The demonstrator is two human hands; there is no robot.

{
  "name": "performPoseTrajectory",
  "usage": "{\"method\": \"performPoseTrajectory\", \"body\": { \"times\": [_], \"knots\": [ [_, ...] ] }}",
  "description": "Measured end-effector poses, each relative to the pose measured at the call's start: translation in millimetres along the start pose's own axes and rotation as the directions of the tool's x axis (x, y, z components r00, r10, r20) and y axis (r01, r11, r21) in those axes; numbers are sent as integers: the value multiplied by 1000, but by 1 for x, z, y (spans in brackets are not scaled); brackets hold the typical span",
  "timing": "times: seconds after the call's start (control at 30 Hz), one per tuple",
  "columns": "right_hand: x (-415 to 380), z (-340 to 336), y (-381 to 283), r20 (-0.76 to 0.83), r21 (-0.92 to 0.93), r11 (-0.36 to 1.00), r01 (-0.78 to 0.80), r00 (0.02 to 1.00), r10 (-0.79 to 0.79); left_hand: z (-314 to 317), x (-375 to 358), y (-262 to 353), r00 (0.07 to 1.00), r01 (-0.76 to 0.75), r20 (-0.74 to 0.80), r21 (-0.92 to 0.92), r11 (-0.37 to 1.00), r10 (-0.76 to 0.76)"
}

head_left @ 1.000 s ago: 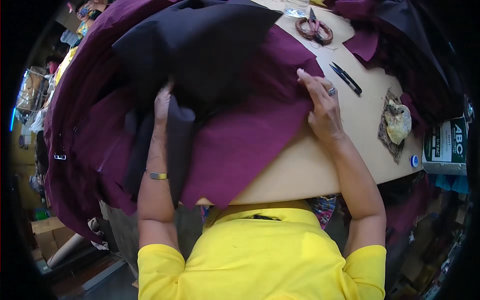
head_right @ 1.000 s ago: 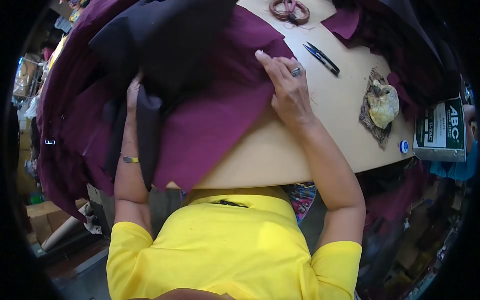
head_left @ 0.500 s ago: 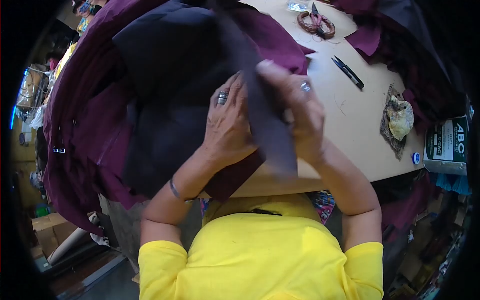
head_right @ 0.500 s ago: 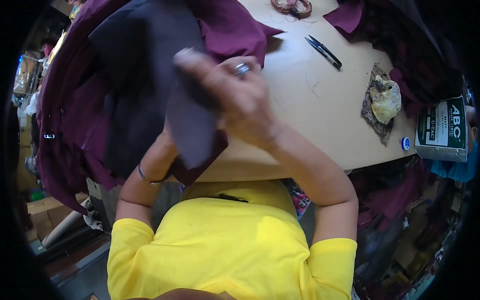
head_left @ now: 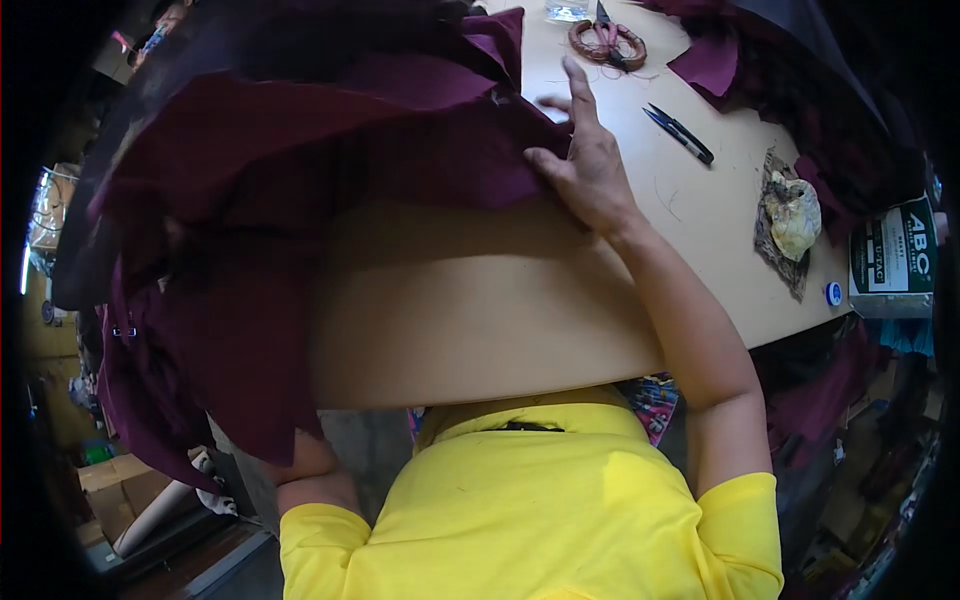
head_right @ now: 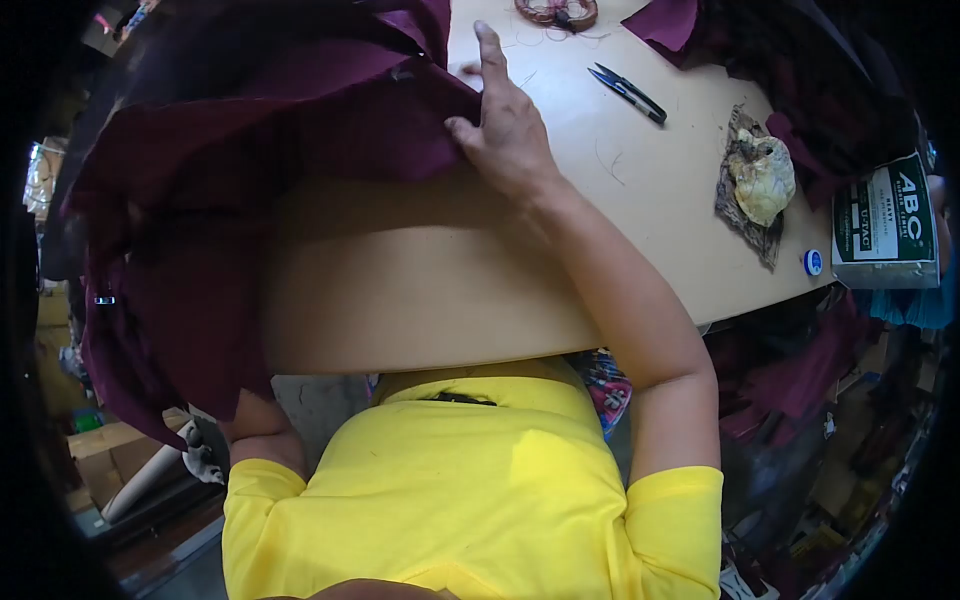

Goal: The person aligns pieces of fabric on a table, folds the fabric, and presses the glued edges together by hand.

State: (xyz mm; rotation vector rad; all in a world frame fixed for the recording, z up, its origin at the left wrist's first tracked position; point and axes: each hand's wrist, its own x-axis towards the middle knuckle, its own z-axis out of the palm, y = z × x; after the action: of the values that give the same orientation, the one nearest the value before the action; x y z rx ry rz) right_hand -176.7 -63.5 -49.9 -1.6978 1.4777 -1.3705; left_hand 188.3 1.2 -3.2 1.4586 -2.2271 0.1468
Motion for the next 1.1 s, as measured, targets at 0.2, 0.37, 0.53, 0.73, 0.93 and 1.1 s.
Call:
{"method": "performPoseTrajectory", "body": {
  "times": [0.2, 0.37, 0.53, 0.73, 0.93, 1.1],
  "knots": [
    [19, -8, -29, -53, -123, 977, 175, 982, -182, -16, -8, 8, 999, 0, 37, 1, 1000, 0],
    [58, 29, -57, -216, -448, 824, 348, 852, -477, -17, -6, 16, 998, -30, 63, -5, 1000, 30],
    [113, 16, -42, -94, -704, 631, 326, 838, -538, -18, 7, 18, 996, -60, 73, 2, 998, 60],
    [119, -51, -55, 176, -754, 526, 393, 892, -416, -20, 14, 18, 991, -95, 91, 17, 995, 93],
    [31, -61, -27, 380, -530, 819, 220, 925, -3, -13, 22, 25, 985, -130, 114, 21, 991, 127],
    [12, -36, -7, 148, -505, 700, 505, 850, -506, -15, 36, 29, 976, -176, 137, 57, 983, 167]
  ]
}}
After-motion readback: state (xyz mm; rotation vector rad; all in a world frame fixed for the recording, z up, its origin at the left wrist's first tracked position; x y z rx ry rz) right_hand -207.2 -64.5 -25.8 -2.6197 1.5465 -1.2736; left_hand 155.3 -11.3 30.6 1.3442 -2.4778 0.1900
